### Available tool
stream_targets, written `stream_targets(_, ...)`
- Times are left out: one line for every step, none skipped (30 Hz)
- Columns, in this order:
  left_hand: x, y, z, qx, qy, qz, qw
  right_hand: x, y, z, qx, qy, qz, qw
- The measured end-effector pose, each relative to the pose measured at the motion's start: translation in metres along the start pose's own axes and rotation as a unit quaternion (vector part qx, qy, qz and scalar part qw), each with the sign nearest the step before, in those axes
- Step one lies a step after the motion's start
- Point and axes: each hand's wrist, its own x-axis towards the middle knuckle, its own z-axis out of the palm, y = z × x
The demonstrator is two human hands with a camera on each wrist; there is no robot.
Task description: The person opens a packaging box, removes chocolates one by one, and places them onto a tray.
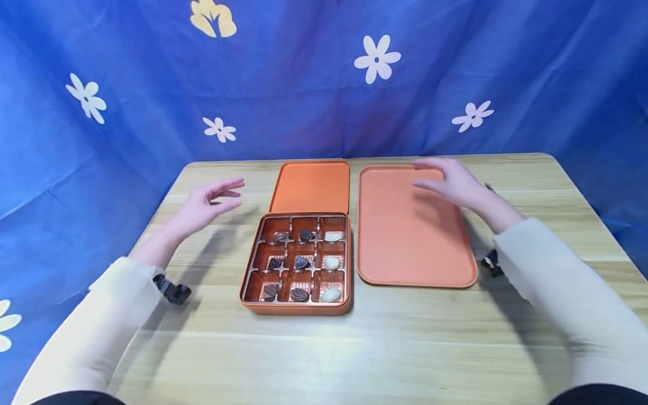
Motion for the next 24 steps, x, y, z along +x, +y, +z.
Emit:
stream_targets(-0.007, 0.000, 0.003, -0.007, -0.010, 0.003, 0.9999, -0.008, 0.003, -0.004, 0.002, 0.003, 0.005, 1.0000)
stream_targets(-0.014, 0.000, 0.006, -0.014, -0.020, 0.005, 0.9997, -0.017, 0.006, -0.008, 0.000, 0.006, 0.010, 0.9999)
stream_targets(-0.021, 0.000, 0.009, -0.022, -0.029, 0.007, 0.9993, -0.026, 0.009, -0.012, -0.006, 0.011, 0.014, 0.9998)
stream_targets(-0.027, -0.001, 0.012, -0.035, -0.038, 0.011, 0.9986, -0.036, 0.013, -0.015, -0.008, 0.014, 0.022, 0.9996)
stream_targets(-0.033, -0.001, 0.015, -0.047, -0.047, 0.015, 0.9977, -0.045, 0.018, -0.018, -0.007, 0.019, 0.029, 0.9994)
stream_targets(-0.038, -0.002, 0.017, -0.060, -0.058, 0.020, 0.9963, -0.054, 0.023, -0.021, -0.005, 0.025, 0.036, 0.9990)
stream_targets(-0.043, -0.003, 0.019, -0.075, -0.069, 0.026, 0.9945, -0.063, 0.028, -0.024, -0.005, 0.030, 0.046, 0.9985)
stream_targets(-0.047, -0.004, 0.021, -0.089, -0.082, 0.031, 0.9921, -0.071, 0.033, -0.026, -0.009, 0.036, 0.057, 0.9977)
stream_targets(-0.051, -0.004, 0.023, -0.103, -0.097, 0.038, 0.9892, -0.080, 0.038, -0.029, -0.012, 0.039, 0.068, 0.9968)
stream_targets(-0.054, -0.005, 0.024, -0.117, -0.112, 0.042, 0.9859, -0.088, 0.043, -0.031, -0.011, 0.038, 0.080, 0.9960)
stream_targets(-0.056, -0.005, 0.026, -0.129, -0.127, 0.043, 0.9826, -0.095, 0.049, -0.034, -0.009, 0.036, 0.088, 0.9954)
stream_targets(-0.059, -0.005, 0.027, -0.137, -0.140, 0.043, 0.9797, -0.101, 0.054, -0.036, -0.012, 0.032, 0.097, 0.9947)
stream_targets(-0.061, -0.006, 0.028, -0.143, -0.153, 0.041, 0.9770, -0.107, 0.059, -0.038, -0.016, 0.028, 0.106, 0.9938)
stream_targets(-0.063, -0.006, 0.030, -0.148, -0.164, 0.037, 0.9747, -0.112, 0.064, -0.040, -0.017, 0.023, 0.114, 0.9931)
stream_targets(-0.065, -0.006, 0.031, -0.150, -0.174, 0.033, 0.9727, -0.116, 0.069, -0.042, -0.017, 0.017, 0.121, 0.9924)
stream_targets(-0.066, -0.006, 0.033, -0.151, -0.181, 0.027, 0.9715, -0.121, 0.074, -0.044, -0.021, 0.012, 0.128, 0.9914)
stream_targets(-0.067, -0.007, 0.035, -0.149, -0.189, 0.024, 0.9704, -0.124, 0.079, -0.045, -0.024, 0.008, 0.134, 0.9906)
stream_targets(-0.068, -0.008, 0.036, -0.144, -0.194, 0.023, 0.9701, -0.128, 0.083, -0.046, -0.030, 0.003, 0.141, 0.9896)
stream_targets(-0.068, -0.008, 0.037, -0.139, -0.198, 0.020, 0.9700, -0.131, 0.087, -0.047, -0.035, -0.001, 0.145, 0.9888)
stream_targets(-0.068, -0.008, 0.038, -0.136, -0.202, 0.017, 0.9697, -0.134, 0.091, -0.047, -0.043, -0.003, 0.148, 0.9881)
stream_targets(-0.069, -0.008, 0.039, -0.132, -0.206, 0.015, 0.9694, -0.137, 0.095, -0.047, -0.051, -0.008, 0.154, 0.9867)
stream_targets(-0.068, -0.008, 0.040, -0.130, -0.209, 0.013, 0.9693, -0.140, 0.098, -0.047, -0.058, -0.013, 0.160, 0.9853)
stream_targets(-0.068, -0.008, 0.041, -0.127, -0.211, 0.012, 0.9692, -0.143, 0.101, -0.046, -0.063, -0.018, 0.165, 0.9841)
stream_targets(-0.068, -0.007, 0.041, -0.124, -0.212, 0.009, 0.9694, -0.145, 0.103, -0.045, -0.071, -0.020, 0.169, 0.9828)
